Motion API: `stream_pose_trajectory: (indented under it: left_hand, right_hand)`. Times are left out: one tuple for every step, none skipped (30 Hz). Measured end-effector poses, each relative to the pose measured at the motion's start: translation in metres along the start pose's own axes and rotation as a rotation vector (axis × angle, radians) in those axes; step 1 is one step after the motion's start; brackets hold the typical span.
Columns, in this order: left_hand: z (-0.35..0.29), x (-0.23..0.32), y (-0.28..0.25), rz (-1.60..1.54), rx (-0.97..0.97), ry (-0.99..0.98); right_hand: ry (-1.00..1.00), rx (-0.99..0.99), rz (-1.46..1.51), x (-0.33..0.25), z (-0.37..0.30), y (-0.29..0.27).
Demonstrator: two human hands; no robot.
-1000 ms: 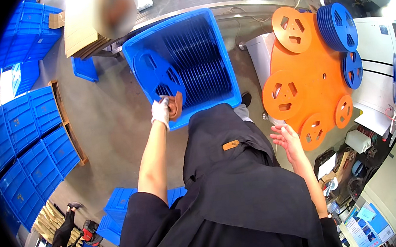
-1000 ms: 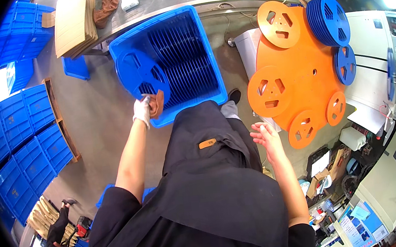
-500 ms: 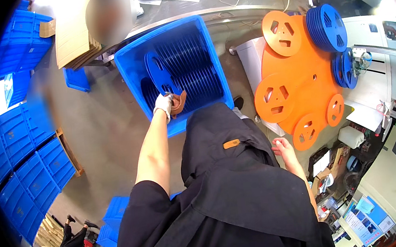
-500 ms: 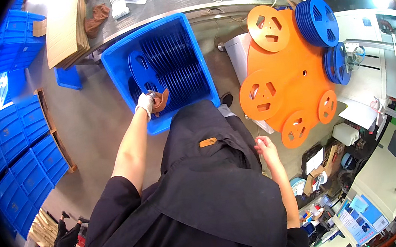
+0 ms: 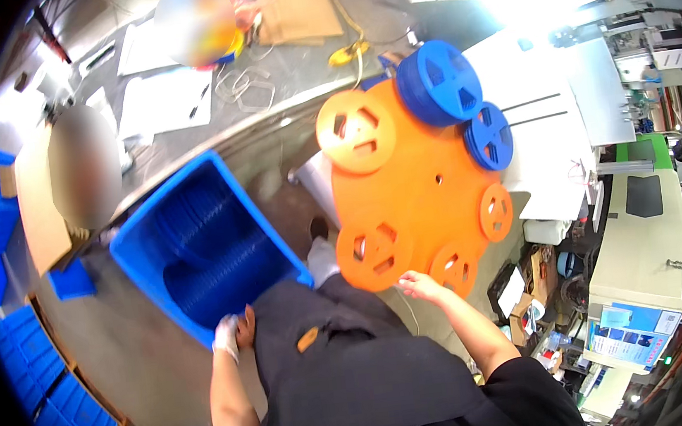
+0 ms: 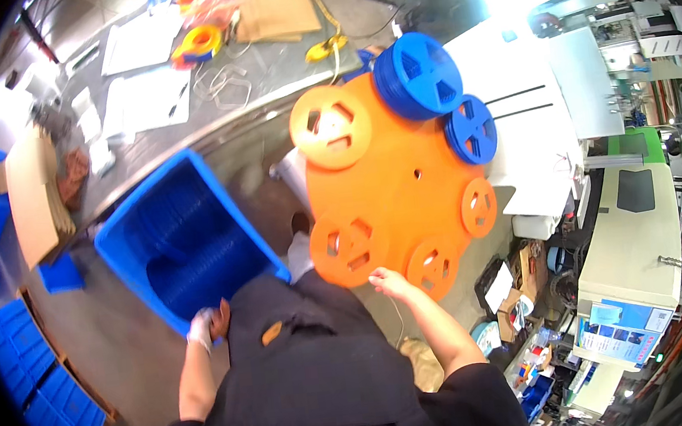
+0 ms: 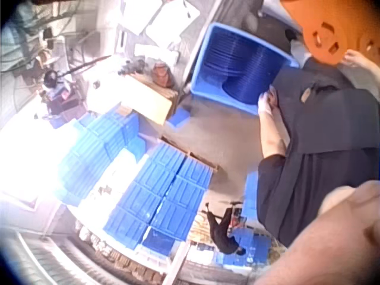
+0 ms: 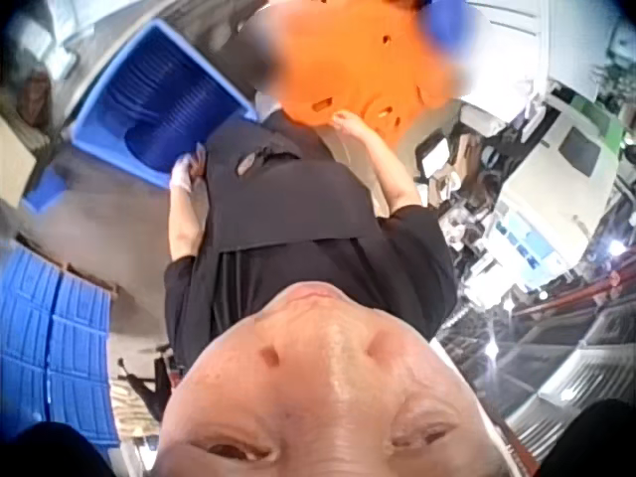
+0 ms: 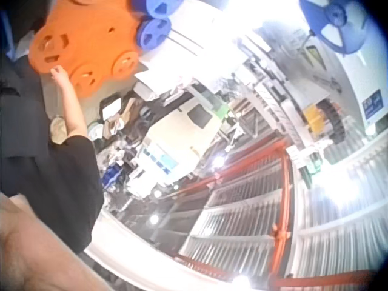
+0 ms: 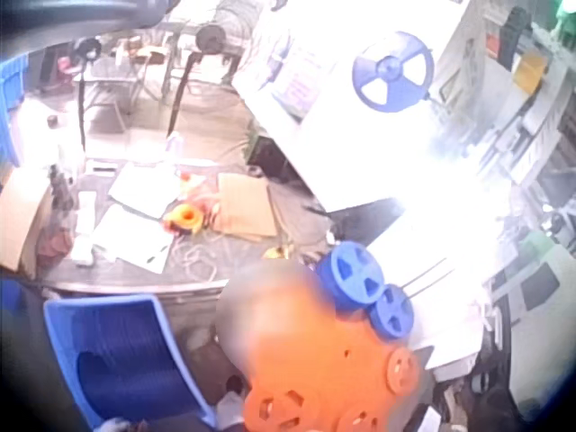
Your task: The person picks up blue plastic spools from a table and places them into a blue plastic bin. The person handles the spools one at a time, stacking them vertically inside the bin. The task involves repetitive picking and placing of identical spools.
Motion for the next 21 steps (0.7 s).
stream_pose_trajectory:
  left_hand:
    - [-0.006, 0.009, 0.023, -0.580, -0.037, -0.297]
    - [-0.014, 0.020, 0.043, -0.939, -0.042, -0.479]
    - [-0.032, 0.027, 0.065, -1.141, -0.045, -0.626]
    - [-0.041, 0.028, 0.082, -0.947, -0.103, -0.671]
    - [-0.049, 0.032, 0.097, -0.745, -0.173, -0.709]
    - [-0.054, 0.039, 0.110, -0.551, -0.258, -0.741]
    - [-0.058, -0.013, 0.123, -0.649, -0.265, -0.555]
    - [-0.048, -0.006, 0.127, -0.726, -0.242, -0.597]
    - [-0.057, 0.014, 0.132, -0.814, -0.197, -0.649]
    - [-0.069, 0.043, 0.138, -0.903, -0.149, -0.705]
    - [-0.059, 0.067, 0.137, -0.978, -0.124, -0.750]
    - [-0.066, 0.073, 0.139, -0.962, -0.051, -0.705]
    - [-0.070, 0.085, 0.137, -0.859, -0.033, -0.784]
    - [-0.062, 0.115, 0.130, -0.622, -0.091, -0.842]
    - [-0.052, 0.132, 0.123, -0.377, -0.152, -0.890]
    - [-0.051, 0.129, 0.126, -0.455, -0.101, -0.893]
    - [-0.055, 0.126, 0.131, -0.535, -0.054, -0.890]
    - [-0.066, 0.118, 0.140, -0.615, -0.002, -0.890]
    - [-0.077, 0.103, 0.140, -0.538, -0.013, -0.865]
    - [-0.089, 0.098, 0.147, -0.681, 0.049, -0.888]
    - [-0.088, 0.106, 0.153, -0.828, 0.100, -0.901]
  right_hand:
    - [0.024, 0.005, 0.009, -0.015, 0.020, -0.016]
    - [-0.091, 0.011, -0.081, -0.031, 0.053, -0.038]
    - [-0.203, 0.008, -0.186, -0.051, 0.081, -0.053]
    - [-0.293, 0.074, -0.283, -0.074, 0.105, -0.074]
    - [-0.376, 0.130, -0.373, -0.102, 0.129, -0.097]
    - [-0.416, 0.245, -0.288, -0.120, 0.158, -0.127]
    - [-0.441, 0.345, -0.178, -0.130, 0.189, -0.157]
    - [-0.469, 0.522, -0.191, -0.154, 0.218, -0.195]
    - [-0.496, 0.627, -0.110, -0.198, 0.227, -0.224]
    - [-0.616, 0.709, -0.041, -0.255, 0.213, -0.250]
    - [-0.798, 0.911, -0.046, -0.280, 0.221, -0.285]
    - [-0.800, 1.019, -0.039, -0.313, 0.221, -0.306]
    - [-0.815, 1.078, -0.005, -0.338, 0.231, -0.328]
    - [-0.794, 1.109, -0.047, -0.367, 0.236, -0.345]
    - [-0.742, 1.129, -0.089, -0.386, 0.248, -0.363]
    - [-0.623, 1.090, -0.106, -0.401, 0.263, -0.380]
    - [-0.490, 0.963, -0.108, -0.408, 0.284, -0.397]
    - [-0.418, 0.632, 0.024, -0.408, 0.308, -0.400]
    - [-0.342, 0.300, 0.154, -0.408, 0.325, -0.393]
    - [-0.163, 0.290, 0.086, -0.418, 0.317, -0.385]
    - [-0.171, 0.260, 0.089, -0.416, 0.328, -0.383]
Point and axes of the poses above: each hand's wrist, its own z-axis towards the middle knuckle, its own y-axis out of the palm, x = y × z, the point moved 5 cm from there along z, towards the middle knuckle, and after that the axes turned 1 degree about y, right-handed, at the moved point
